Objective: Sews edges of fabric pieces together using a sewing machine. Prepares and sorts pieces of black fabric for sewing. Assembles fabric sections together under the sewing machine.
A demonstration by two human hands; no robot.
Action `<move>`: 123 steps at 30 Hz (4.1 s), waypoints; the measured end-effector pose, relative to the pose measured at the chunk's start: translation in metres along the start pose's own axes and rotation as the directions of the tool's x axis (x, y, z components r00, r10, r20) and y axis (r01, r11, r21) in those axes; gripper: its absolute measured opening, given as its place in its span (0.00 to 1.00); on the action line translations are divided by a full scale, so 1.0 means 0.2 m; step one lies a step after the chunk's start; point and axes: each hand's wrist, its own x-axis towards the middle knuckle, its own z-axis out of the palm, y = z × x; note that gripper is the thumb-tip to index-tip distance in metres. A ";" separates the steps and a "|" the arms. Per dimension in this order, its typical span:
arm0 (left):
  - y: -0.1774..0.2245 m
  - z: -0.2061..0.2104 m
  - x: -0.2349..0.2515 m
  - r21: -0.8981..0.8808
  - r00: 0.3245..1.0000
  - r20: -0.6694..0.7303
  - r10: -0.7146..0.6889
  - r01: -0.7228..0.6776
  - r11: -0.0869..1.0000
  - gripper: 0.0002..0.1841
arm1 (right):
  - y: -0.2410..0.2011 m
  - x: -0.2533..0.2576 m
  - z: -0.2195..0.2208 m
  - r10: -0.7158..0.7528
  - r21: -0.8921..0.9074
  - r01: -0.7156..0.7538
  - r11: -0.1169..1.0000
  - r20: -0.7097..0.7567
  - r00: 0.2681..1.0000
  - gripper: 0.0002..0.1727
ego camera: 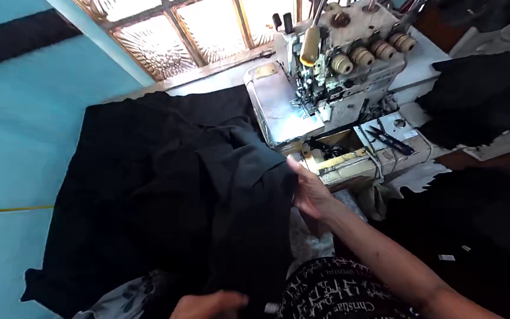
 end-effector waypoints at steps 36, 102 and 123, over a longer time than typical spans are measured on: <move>-0.17 -0.40 0.41 0.521 0.941 -0.337 0.033 0.157 0.839 0.08 | -0.32 -0.05 -0.12 -0.299 -0.726 0.589 -0.356 0.685 0.664 0.17; -0.32 0.75 0.56 0.240 1.000 -0.017 -0.004 0.008 0.971 0.09 | 0.12 -0.62 -0.85 0.197 -0.982 -0.077 -0.175 -0.112 0.974 0.10; -0.28 1.02 0.86 -0.781 0.907 0.239 -0.346 0.391 0.487 0.13 | -0.21 -0.85 -0.59 -0.248 -0.839 0.259 0.479 0.154 0.957 0.12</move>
